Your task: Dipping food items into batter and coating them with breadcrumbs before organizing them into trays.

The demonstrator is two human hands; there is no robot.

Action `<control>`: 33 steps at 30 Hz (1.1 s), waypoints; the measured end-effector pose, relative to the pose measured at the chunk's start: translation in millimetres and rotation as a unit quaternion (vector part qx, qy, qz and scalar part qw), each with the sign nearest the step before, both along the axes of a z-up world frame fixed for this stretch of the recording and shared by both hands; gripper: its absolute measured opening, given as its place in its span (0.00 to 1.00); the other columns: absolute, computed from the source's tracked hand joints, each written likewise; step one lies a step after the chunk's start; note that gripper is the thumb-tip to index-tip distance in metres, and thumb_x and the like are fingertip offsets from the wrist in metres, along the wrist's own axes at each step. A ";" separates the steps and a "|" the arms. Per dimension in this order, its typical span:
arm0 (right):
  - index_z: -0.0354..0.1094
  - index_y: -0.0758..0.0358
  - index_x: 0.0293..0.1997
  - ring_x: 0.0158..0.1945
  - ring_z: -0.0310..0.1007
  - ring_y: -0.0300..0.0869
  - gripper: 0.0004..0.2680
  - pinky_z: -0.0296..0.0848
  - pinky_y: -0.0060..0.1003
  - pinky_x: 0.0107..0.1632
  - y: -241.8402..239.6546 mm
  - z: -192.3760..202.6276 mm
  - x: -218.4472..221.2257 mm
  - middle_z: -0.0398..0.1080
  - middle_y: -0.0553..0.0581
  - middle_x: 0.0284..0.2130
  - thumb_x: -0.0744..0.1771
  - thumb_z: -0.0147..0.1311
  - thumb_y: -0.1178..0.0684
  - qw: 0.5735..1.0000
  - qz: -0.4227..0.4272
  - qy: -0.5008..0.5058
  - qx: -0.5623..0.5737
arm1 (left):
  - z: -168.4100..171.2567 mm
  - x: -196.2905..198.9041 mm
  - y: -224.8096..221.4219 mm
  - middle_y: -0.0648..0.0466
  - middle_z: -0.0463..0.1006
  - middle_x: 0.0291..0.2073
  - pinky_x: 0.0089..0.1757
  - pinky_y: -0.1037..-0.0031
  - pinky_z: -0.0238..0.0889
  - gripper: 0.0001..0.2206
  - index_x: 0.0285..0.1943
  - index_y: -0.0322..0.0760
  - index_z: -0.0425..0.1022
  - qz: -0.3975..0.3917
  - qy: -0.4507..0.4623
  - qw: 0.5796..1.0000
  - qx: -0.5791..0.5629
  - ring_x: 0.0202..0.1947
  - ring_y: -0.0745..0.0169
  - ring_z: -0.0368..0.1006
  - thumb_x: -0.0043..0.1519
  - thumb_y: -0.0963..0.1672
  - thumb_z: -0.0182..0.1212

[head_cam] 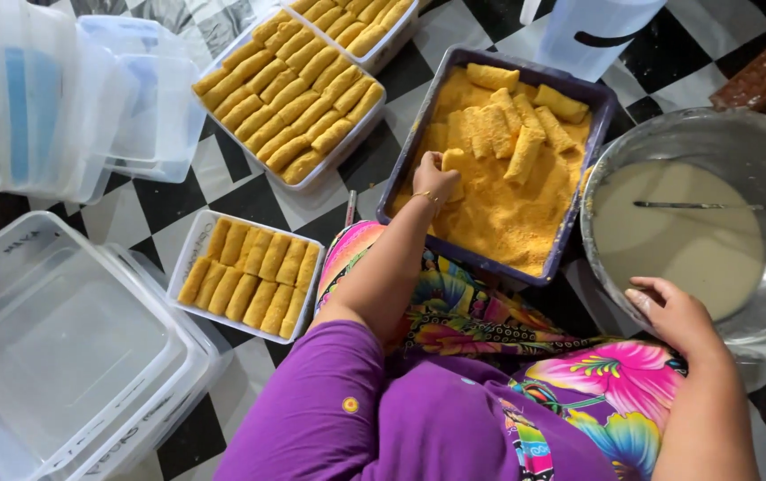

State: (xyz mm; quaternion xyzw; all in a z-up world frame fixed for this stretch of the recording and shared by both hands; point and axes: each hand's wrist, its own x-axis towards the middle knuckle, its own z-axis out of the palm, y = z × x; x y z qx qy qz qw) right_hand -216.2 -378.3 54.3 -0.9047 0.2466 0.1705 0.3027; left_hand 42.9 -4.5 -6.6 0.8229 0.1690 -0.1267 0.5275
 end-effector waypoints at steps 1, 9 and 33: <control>0.73 0.59 0.63 0.47 0.77 0.53 0.16 0.72 0.45 0.51 2.0 -0.3 0.6 0.79 0.65 0.47 0.69 0.58 0.48 1.000 -0.002 0.004 0.006 | 11.6 -8.9 4.9 0.53 0.78 0.42 0.42 0.73 0.69 0.17 0.50 0.39 0.70 -0.011 -0.023 0.997 -0.071 0.40 0.60 0.74 0.50 0.38 0.62; 0.73 0.59 0.64 0.46 0.77 0.55 0.16 0.72 0.46 0.50 -20.5 -27.4 0.4 0.79 0.64 0.47 0.69 0.56 0.46 0.998 0.053 -0.002 -0.018 | 15.4 -40.8 38.1 0.51 0.76 0.44 0.42 0.72 0.73 0.20 0.53 0.37 0.69 -0.122 -0.181 0.933 -0.286 0.41 0.62 0.74 0.53 0.34 0.67; 0.63 0.91 0.66 0.51 0.68 0.61 0.14 0.66 0.49 0.54 -126.8 -194.6 -13.3 0.69 0.82 0.53 0.75 0.53 0.64 0.970 0.074 -0.185 0.136 | -48.6 -102.1 430.0 0.43 0.75 0.55 0.57 0.62 0.66 0.17 0.60 0.34 0.71 0.013 0.146 0.962 0.229 0.55 0.45 0.73 0.61 0.40 0.55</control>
